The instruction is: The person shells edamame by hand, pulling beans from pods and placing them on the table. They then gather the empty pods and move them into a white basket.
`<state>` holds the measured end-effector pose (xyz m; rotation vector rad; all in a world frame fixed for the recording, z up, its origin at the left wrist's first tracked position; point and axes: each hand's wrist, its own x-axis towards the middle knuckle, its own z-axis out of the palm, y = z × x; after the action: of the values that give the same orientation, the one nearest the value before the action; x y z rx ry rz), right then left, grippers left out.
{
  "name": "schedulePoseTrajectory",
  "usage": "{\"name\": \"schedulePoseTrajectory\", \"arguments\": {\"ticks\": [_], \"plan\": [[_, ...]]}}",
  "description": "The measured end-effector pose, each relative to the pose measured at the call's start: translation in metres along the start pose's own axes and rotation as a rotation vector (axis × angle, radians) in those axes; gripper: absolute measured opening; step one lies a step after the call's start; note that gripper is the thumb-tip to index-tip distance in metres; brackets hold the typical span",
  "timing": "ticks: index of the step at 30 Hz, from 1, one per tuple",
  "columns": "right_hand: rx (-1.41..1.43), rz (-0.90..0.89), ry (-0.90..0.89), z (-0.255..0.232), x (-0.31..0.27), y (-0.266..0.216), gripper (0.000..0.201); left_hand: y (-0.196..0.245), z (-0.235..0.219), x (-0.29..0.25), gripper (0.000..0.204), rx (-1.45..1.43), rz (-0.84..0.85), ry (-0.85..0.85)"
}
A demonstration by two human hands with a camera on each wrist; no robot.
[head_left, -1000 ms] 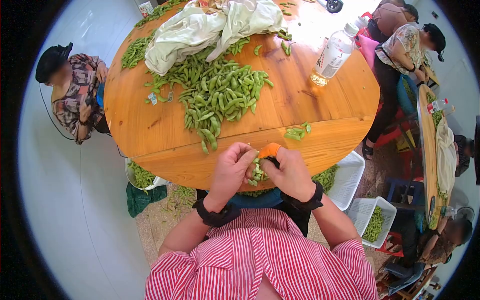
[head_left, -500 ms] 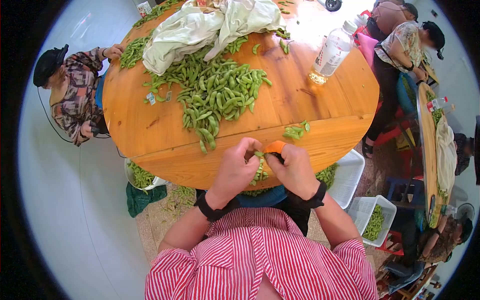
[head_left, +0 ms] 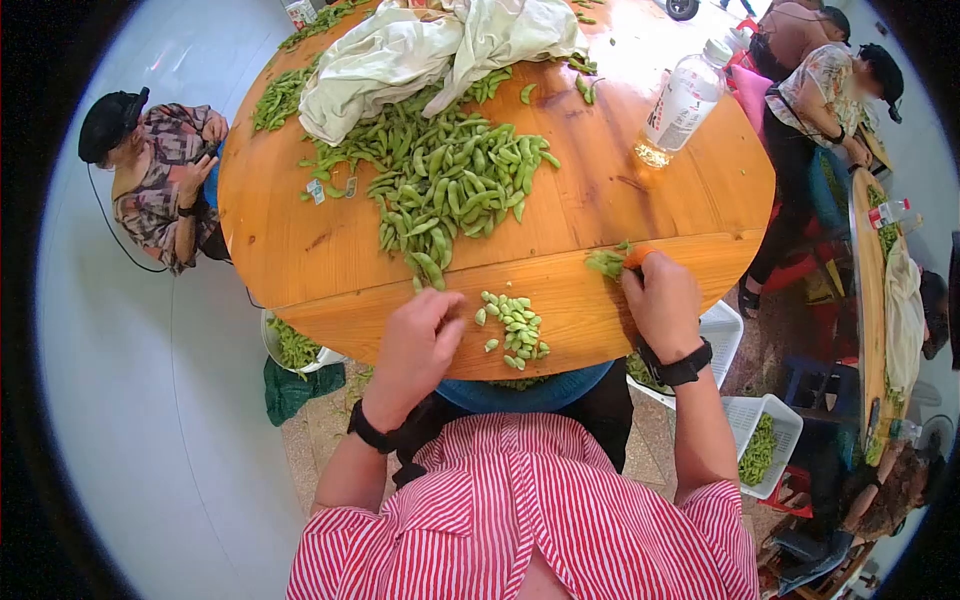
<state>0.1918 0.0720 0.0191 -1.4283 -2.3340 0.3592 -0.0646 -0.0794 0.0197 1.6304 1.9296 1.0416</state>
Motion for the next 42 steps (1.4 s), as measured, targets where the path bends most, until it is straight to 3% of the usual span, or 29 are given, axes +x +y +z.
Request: {"name": "schedulePoseTrajectory", "arguments": {"ticks": [2,9,12,14,15,17,18,21,23,28,31,34,36,37,39,42], "plan": [[-0.044,0.015,-0.009,-0.001,0.001,-0.001,0.013,0.006,-0.003,-0.010,0.029,0.200,-0.039,-0.088],[-0.146,0.036,-0.040,-0.005,0.003,0.000,0.020,0.013,0.027,-0.005,0.027,0.264,0.067,-0.137],[-0.146,0.072,0.001,-0.007,0.000,0.004,0.023,0.012,0.027,-0.001,0.023,0.152,0.155,-0.103],[-0.122,0.155,0.007,-0.012,-0.001,0.004,0.026,-0.003,0.025,0.006,0.024,0.191,0.154,0.086],[-0.119,0.153,0.007,-0.011,-0.001,0.004,0.026,-0.010,0.021,0.010,0.024,0.194,0.152,0.087],[-0.087,0.182,0.062,-0.011,-0.001,0.005,0.021,-0.021,0.008,0.018,0.027,0.275,-0.046,0.164],[-0.085,0.181,0.063,-0.010,-0.002,0.007,0.021,-0.023,0.003,0.020,0.031,0.338,-0.052,0.171],[-0.057,0.039,0.105,-0.005,-0.007,0.007,0.014,-0.022,-0.002,0.022,0.029,0.482,-0.088,0.132],[0.037,-0.161,0.098,-0.001,-0.010,-0.003,0.012,-0.026,-0.003,0.022,0.028,0.477,-0.105,0.143],[0.268,-0.156,-0.029,0.000,-0.017,-0.025,0.013,-0.026,-0.002,0.018,0.022,0.468,-0.033,0.245],[0.289,-0.145,-0.046,-0.001,-0.018,-0.028,0.011,-0.022,-0.001,0.018,0.016,0.374,0.010,0.366],[0.272,-0.087,-0.073,0.005,-0.019,-0.033,0.010,-0.005,0.001,0.015,0.011,0.104,-0.115,0.369],[0.365,-0.092,-0.100,0.008,-0.021,-0.041,0.009,0.001,0.007,0.013,0.008,-0.389,-0.306,0.191],[0.465,-0.104,-0.128,0.008,-0.022,-0.045,0.009,0.003,0.012,0.014,0.008,-0.399,-0.300,0.181],[0.473,-0.121,-0.156,0.008,-0.023,-0.052,0.015,0.007,0.021,0.015,0.009,-0.740,-0.368,-0.032],[0.718,-0.088,-0.234,0.013,-0.023,-0.060,0.017,0.023,0.033,0.017,0.014,-0.910,-0.402,-0.113]]}}
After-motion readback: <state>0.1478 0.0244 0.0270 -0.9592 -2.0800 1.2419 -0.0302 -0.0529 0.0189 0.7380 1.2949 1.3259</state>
